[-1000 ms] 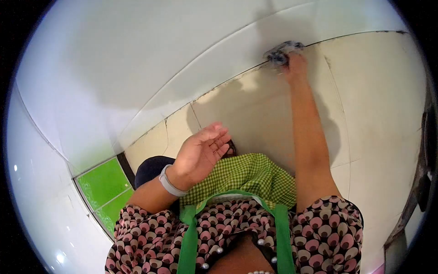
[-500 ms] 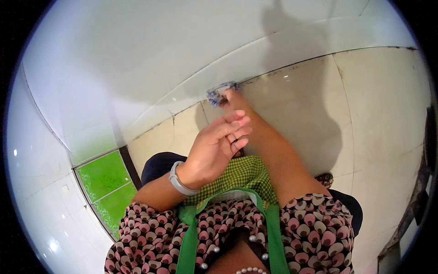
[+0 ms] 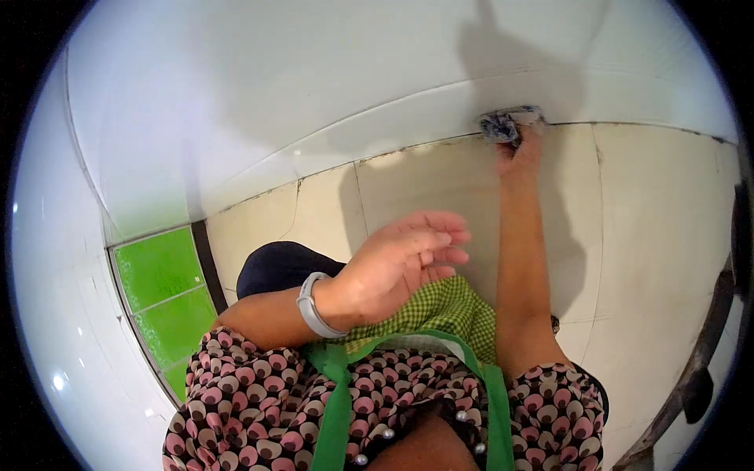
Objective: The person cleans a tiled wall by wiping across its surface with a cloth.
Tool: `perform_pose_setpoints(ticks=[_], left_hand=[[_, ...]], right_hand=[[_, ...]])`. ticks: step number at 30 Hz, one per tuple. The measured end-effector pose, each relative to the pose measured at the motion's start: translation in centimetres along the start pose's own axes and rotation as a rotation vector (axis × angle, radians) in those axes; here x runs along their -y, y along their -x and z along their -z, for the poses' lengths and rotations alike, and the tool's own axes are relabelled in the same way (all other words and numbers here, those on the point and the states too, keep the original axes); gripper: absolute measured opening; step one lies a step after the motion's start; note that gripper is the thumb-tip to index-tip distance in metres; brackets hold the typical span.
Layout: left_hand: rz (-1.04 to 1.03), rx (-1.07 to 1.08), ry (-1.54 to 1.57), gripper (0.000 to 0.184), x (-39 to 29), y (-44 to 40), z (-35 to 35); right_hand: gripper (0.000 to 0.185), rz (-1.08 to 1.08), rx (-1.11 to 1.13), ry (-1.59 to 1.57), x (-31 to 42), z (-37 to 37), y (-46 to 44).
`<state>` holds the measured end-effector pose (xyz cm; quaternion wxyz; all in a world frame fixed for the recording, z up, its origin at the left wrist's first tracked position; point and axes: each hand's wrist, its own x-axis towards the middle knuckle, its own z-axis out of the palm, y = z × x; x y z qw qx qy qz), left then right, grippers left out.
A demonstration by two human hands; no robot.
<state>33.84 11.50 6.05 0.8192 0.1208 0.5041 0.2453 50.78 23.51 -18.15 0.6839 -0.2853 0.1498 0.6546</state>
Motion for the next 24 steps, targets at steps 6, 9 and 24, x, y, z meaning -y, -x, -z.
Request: perform_pose_setpoints(ticks=[6, 9, 24], left_hand=[[0.102, 0.124, 0.049, 0.028, -0.4, 2.9, 0.3], [0.105, 0.121, 0.074, 0.027, -1.3, 3.2, -0.2], [0.152, 0.039, 0.119, 0.022, -0.1, -4.1, -8.7]], right_hand=[[0.017, 0.279, 0.068, 0.696, -8.0, -2.4, 5.0], [0.027, -0.283, 0.017, 0.42, -12.5, -9.3, 10.7], [0.036, 0.278, 0.313, 2.018, -3.4, 5.3, -2.0]])
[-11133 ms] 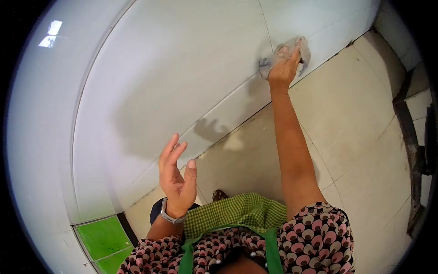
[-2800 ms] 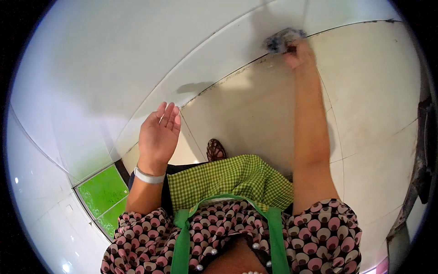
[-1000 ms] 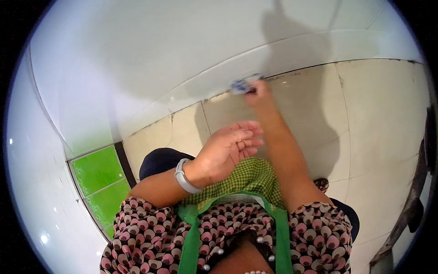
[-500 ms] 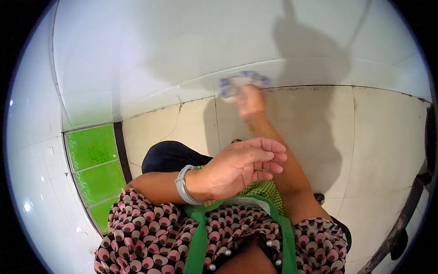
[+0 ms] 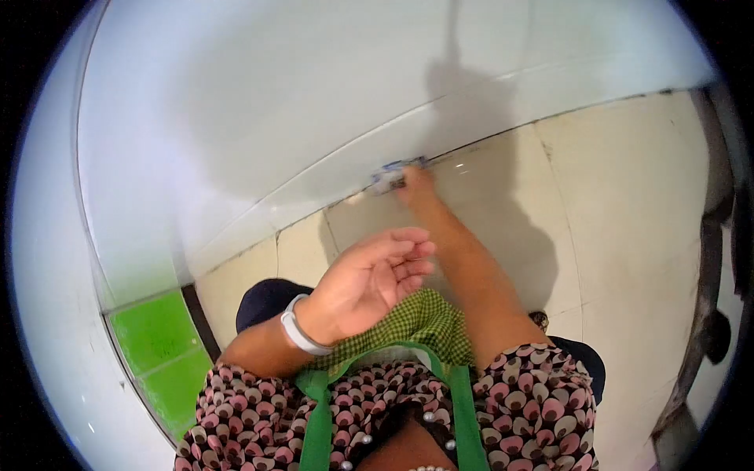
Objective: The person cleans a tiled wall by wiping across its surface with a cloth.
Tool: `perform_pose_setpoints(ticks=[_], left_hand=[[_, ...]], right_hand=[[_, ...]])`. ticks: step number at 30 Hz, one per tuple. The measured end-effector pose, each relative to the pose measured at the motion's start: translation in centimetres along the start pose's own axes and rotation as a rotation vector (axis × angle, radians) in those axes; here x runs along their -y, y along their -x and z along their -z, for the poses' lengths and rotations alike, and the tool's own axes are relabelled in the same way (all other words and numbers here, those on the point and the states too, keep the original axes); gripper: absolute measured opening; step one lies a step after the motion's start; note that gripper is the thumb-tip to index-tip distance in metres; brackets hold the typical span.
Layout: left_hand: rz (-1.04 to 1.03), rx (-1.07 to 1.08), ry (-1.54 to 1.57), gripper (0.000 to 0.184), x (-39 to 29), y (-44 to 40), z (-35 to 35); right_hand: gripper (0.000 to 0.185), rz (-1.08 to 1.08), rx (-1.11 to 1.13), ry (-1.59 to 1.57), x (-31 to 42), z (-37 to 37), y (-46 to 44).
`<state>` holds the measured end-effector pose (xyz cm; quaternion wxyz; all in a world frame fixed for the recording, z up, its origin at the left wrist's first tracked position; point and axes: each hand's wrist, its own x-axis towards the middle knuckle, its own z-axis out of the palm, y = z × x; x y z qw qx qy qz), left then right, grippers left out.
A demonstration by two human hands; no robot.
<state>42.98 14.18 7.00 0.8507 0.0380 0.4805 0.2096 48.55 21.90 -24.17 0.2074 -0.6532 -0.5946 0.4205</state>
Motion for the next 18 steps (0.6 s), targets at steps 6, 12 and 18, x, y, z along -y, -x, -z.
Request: perform_pose_setpoints(ticks=[6, 12, 18], left_hand=[[-0.045, -0.175, 0.019, 0.019, 1.0, -0.1, 0.7], [-0.095, -0.173, 0.018, 0.017, 0.8, 1.1, 1.0], [-0.113, -0.16, 0.031, 0.016, 0.7, 1.2, -1.9]], right_hand=[[0.042, -0.602, -0.641, -1.275, -7.1, 11.6, -2.2], [0.06, 0.085, -0.874, -1.168, -1.8, 25.0, -1.5], [0.076, 0.27, -1.195, -0.472, 10.5, 24.0, 2.3]])
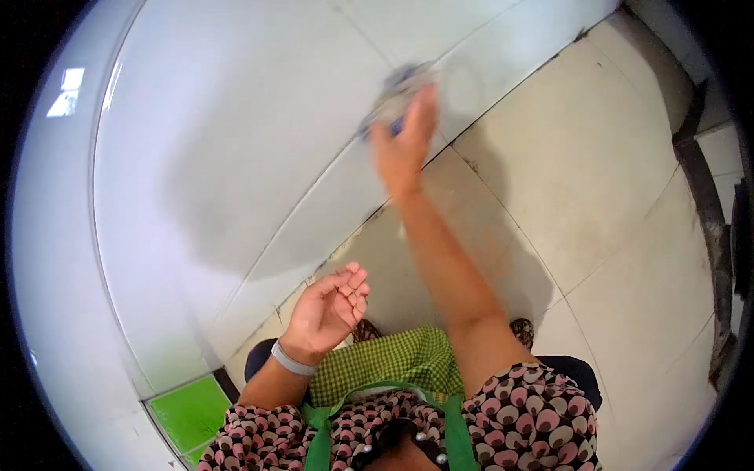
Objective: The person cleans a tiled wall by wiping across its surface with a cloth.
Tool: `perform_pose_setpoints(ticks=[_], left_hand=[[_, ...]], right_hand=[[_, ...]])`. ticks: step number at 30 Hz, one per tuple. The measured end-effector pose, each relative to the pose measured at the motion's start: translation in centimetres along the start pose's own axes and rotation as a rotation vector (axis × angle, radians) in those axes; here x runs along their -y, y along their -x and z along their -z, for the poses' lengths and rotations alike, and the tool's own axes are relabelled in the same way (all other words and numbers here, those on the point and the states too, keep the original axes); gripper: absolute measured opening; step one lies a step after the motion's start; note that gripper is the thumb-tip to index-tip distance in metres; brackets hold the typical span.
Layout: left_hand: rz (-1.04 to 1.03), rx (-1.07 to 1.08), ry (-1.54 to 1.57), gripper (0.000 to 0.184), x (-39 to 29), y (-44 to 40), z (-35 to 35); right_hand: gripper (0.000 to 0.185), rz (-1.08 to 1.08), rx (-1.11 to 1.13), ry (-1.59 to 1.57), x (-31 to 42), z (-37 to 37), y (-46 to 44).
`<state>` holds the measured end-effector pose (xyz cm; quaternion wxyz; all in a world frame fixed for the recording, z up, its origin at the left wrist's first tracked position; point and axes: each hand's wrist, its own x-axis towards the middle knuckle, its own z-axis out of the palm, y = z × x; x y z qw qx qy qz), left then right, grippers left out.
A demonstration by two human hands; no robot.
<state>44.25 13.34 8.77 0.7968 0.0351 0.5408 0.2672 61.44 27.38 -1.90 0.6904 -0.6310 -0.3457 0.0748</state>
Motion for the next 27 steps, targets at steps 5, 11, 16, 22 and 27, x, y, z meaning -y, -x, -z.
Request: perform_pose_setpoints(ticks=[5, 11, 16, 22, 27], left_hand=[[-0.054, -0.009, 0.021, 0.015, 1.2, -0.9, -2.5], [-0.122, 0.012, -0.038, 0.013, 1.9, -2.0, -4.1], [-0.109, -0.013, 0.079, 0.011, 0.7, -1.7, -3.1], [0.001, 0.266, 0.053, 0.019, 0.1, 3.4, -5.3], [-0.031, 0.137, 0.093, 0.014, 0.5, 6.2, -4.3]], right_hand=[[0.062, 0.209, 0.299, -0.119, 6.3, 2.5, 3.9], [0.068, 0.442, -0.092, -0.072, 0.0, 5.3, -3.6], [0.078, 0.36, -0.358, 0.266, -6.6, 9.0, -15.0], [0.06, -0.571, -0.428, -0.554, -11.0, 7.5, -15.6], [0.057, -0.946, -0.117, -1.121, -9.6, 5.4, -6.2]])
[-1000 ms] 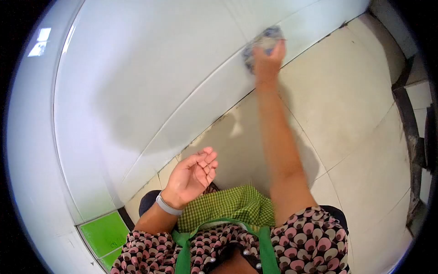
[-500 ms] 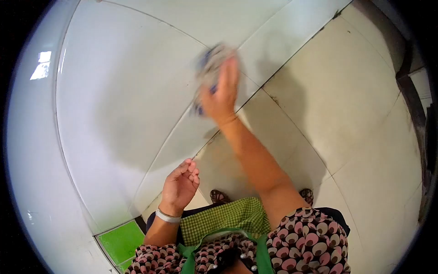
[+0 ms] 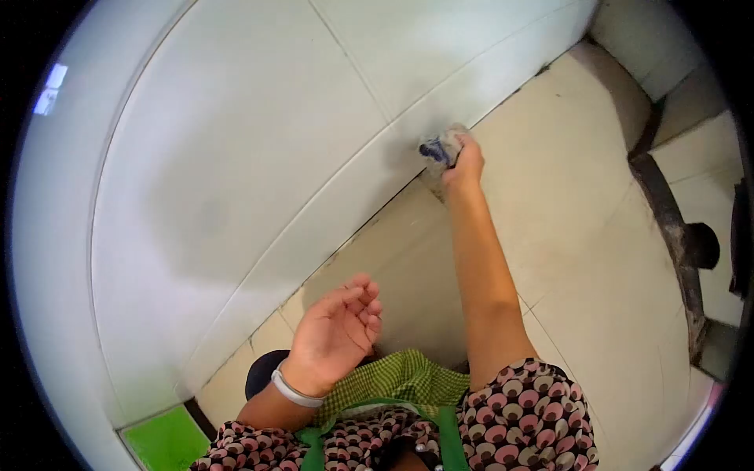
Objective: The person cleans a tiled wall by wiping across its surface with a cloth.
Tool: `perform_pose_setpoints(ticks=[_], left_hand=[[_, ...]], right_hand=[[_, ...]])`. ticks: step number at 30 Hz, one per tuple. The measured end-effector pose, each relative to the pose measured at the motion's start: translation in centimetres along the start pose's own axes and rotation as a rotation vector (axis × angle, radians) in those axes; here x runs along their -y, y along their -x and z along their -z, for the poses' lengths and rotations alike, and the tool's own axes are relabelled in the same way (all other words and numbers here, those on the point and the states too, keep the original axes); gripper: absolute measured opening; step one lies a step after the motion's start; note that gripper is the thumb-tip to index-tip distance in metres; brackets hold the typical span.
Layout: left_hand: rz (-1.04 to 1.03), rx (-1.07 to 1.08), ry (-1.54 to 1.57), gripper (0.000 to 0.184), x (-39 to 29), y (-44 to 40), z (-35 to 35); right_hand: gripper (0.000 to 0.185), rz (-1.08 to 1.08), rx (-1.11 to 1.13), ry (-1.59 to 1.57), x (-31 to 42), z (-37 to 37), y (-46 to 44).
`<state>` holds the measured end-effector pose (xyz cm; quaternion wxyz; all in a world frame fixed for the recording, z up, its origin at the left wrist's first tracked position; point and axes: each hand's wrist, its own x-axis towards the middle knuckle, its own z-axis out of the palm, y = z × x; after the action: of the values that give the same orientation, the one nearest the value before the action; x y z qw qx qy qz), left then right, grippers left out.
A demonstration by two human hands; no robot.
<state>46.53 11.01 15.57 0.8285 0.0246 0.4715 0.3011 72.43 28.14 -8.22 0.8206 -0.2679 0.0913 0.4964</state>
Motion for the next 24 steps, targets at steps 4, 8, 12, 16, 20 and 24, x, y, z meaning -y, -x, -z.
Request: perform_pose_setpoints(ticks=[4, 8, 12, 16, 20, 24], left_hand=[[0.129, 0.079, -0.018, 0.014, 1.8, 0.2, -2.1], [0.056, -0.045, -0.07, 0.013, 4.8, -4.3, -4.6], [0.103, -0.073, 0.034, 0.013, 6.8, -13.8, -2.7], [-0.045, 0.194, 0.213, 0.012, 5.4, -17.6, -3.0], [-0.19, 0.008, 0.178, 0.012, 3.6, -11.7, -6.9], [-0.027, -0.099, 0.145, 0.014, 1.2, -9.7, -3.8]], right_hand=[[0.061, 0.21, -0.136, 0.119, 5.1, -7.7, 7.6], [0.062, 0.478, -0.013, 0.399, 9.8, -11.1, 6.2], [0.067, 0.655, 0.123, 0.617, 8.9, -13.0, 7.9], [0.068, 0.844, 0.214, 0.759, 6.8, -12.5, 10.0], [0.056, 1.237, 0.19, 1.033, 10.2, -14.7, 12.6], [0.062, 1.503, 0.41, 1.089, 9.9, -16.3, 13.7]])
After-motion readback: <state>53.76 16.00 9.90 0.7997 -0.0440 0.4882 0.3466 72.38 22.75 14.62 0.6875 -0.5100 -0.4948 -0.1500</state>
